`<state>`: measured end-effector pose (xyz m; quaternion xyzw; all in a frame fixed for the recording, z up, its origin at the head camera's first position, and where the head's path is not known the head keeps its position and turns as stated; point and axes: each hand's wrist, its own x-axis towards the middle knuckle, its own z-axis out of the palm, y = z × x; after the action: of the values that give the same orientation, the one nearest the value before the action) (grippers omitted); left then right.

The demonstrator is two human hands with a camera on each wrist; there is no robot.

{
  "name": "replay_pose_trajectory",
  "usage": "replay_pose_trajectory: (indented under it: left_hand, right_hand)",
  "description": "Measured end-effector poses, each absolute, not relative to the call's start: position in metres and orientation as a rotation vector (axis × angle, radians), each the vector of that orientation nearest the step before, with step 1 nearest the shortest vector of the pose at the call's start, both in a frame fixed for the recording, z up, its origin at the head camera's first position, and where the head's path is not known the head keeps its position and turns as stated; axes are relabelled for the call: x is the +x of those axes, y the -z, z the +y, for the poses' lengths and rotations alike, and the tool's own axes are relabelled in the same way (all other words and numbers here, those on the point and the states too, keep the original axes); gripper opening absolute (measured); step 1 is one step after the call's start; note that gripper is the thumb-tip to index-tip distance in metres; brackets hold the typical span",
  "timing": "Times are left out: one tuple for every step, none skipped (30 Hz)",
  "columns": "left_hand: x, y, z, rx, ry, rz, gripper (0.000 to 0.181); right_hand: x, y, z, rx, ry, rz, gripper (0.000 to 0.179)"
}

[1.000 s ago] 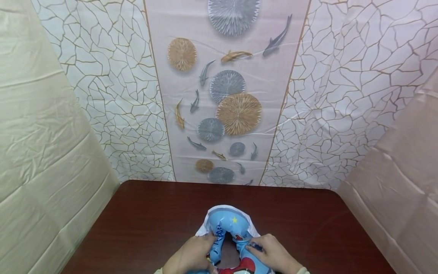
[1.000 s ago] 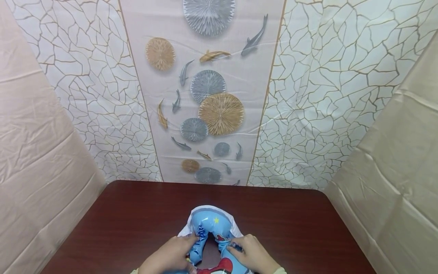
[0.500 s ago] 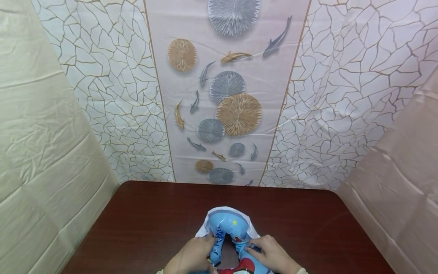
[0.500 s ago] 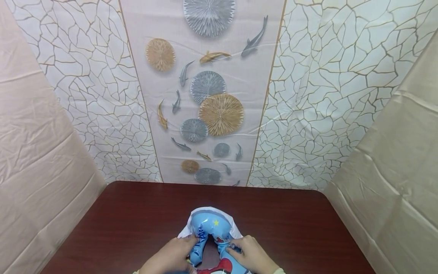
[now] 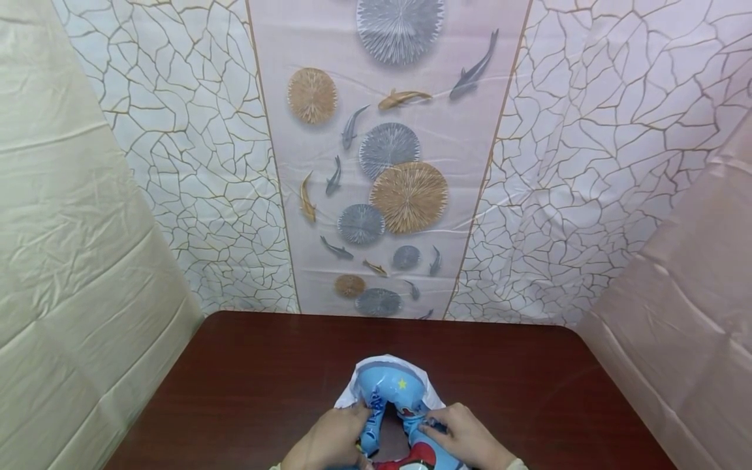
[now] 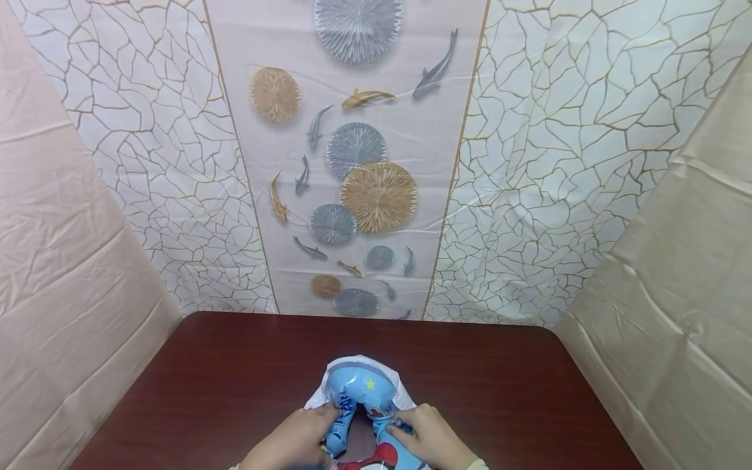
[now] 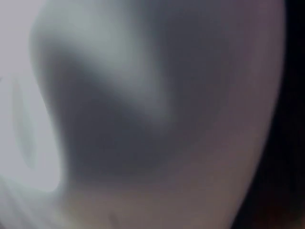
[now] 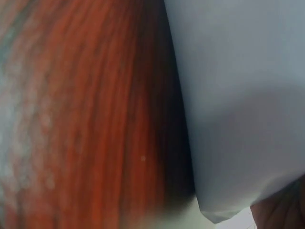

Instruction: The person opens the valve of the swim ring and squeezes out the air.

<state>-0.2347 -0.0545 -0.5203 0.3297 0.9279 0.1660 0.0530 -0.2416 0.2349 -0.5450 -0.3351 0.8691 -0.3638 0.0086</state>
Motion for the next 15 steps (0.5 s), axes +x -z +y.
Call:
replay_pose_trajectory:
  left_hand:
    - [-0.2345,0.5199,-0.0546,0.997,-0.514,2.814,0.065]
    - [-0.2342,0.5195,-0.0545,0.991,-0.52,2.807,0.064]
    - [-0.234,0.5191,-0.0545,0.99,-0.519,2.808,0.064]
    - [-0.2338,0.5189,-0.0547,0.992,-0.511,2.812,0.065]
    - [-0.2336,0.5187,-0.0549,0.995,-0.507,2.816,0.066]
    - [-0.2334,0.5187,-0.055,1.0,-0.501,2.822,0.066]
    - [-0.2332,0.5189,-0.0552,1.003,-0.495,2.827,0.066]
    - [-0.2331,0.519,-0.0553,1.006,-0.489,2.83,0.066]
    - [-0.233,0.5192,-0.0555,1.01,-0.488,2.833,0.066]
    - [-0.2329,0.5195,-0.0555,1.011,-0.487,2.834,0.066]
    - [-0.2329,0.5197,-0.0555,1.009,-0.49,2.832,0.065]
    - [-0.233,0.52,-0.0554,1.007,-0.489,2.832,0.064]
    - [-0.2332,0.5202,-0.0552,1.001,-0.489,2.829,0.064]
    - [-0.2334,0.5203,-0.055,0.996,-0.486,2.829,0.064]
    - [-0.2337,0.5206,-0.0547,0.992,-0.484,2.827,0.063]
  right_hand:
    - [-0.2418,0.5452,0.2347,-1.06,1.14,2.715,0.016]
    - [-0.242,0.5453,0.2344,-1.071,1.141,2.716,0.016]
    - [-0.2422,0.5454,0.2342,-1.08,1.142,2.716,0.016]
    - [-0.2421,0.5454,0.234,-1.085,1.141,2.718,0.016]
    - [-0.2421,0.5454,0.2339,-1.088,1.141,2.718,0.016]
    - [-0.2421,0.5455,0.2338,-1.092,1.137,2.722,0.016]
    - [-0.2422,0.5457,0.2337,-1.097,1.132,2.727,0.016]
    - [-0.2424,0.5459,0.2337,-1.096,1.131,2.725,0.016]
    - [-0.2425,0.5462,0.2338,-1.098,1.131,2.725,0.016]
    - [-0.2426,0.5464,0.2339,-1.099,1.132,2.723,0.016]
    - [-0.2427,0.5466,0.234,-1.1,1.132,2.723,0.016]
    - [-0.2428,0.5468,0.234,-1.099,1.131,2.724,0.016]
    - [-0.2428,0.5468,0.2342,-1.096,1.131,2.724,0.016]
    - [-0.2429,0.5468,0.2343,-1.091,1.131,2.722,0.017]
    - [-0.2429,0.5467,0.2344,-1.087,1.128,2.724,0.017]
